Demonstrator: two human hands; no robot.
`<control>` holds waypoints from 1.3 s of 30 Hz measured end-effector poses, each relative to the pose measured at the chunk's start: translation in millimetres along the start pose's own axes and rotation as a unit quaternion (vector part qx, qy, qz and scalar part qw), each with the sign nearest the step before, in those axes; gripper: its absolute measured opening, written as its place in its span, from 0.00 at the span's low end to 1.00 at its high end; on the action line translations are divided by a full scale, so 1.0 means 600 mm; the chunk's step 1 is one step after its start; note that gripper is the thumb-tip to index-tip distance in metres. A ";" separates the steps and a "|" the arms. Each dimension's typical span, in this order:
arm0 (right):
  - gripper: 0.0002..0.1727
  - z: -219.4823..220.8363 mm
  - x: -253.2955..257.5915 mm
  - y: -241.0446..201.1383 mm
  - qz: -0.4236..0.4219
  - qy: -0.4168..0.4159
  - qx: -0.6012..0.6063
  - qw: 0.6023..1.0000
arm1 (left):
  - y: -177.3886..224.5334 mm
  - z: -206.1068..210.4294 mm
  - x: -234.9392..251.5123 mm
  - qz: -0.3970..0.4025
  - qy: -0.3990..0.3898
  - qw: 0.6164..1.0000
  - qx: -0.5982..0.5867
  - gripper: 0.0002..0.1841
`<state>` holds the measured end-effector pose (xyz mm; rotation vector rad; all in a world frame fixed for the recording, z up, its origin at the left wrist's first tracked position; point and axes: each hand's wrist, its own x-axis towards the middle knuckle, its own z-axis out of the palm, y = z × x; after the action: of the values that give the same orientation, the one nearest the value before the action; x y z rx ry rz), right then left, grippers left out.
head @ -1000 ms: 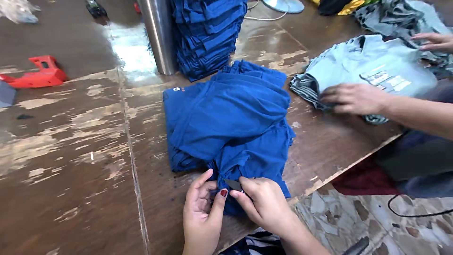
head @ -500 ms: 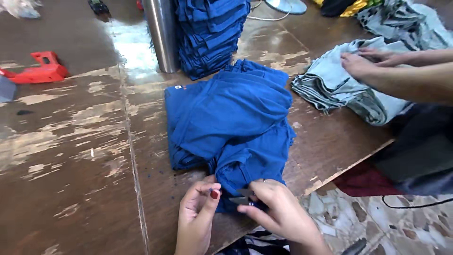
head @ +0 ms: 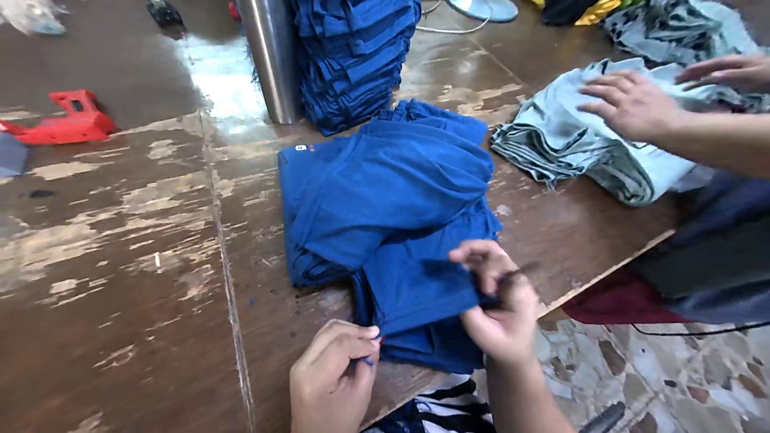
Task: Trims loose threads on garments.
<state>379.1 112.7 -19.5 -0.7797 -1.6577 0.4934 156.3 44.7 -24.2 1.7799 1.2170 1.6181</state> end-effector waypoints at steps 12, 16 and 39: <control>0.32 -0.007 -0.055 -0.025 -0.016 -0.309 -0.304 0.901 | -0.003 -0.020 0.000 -0.097 -0.108 0.989 0.021 0.01; 0.30 0.005 -0.054 -0.024 -0.033 -0.303 -0.347 0.887 | -0.007 -0.018 -0.002 -0.084 -0.095 0.992 0.016 0.01; 0.25 -0.035 -0.039 -0.042 0.060 -0.266 -0.086 0.958 | 0.030 -0.041 0.018 -0.042 -0.227 0.969 0.090 0.32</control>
<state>395.7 76.7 -13.2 -0.9322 -2.1826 0.6945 137.5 38.8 1.5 2.0322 1.2231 0.9956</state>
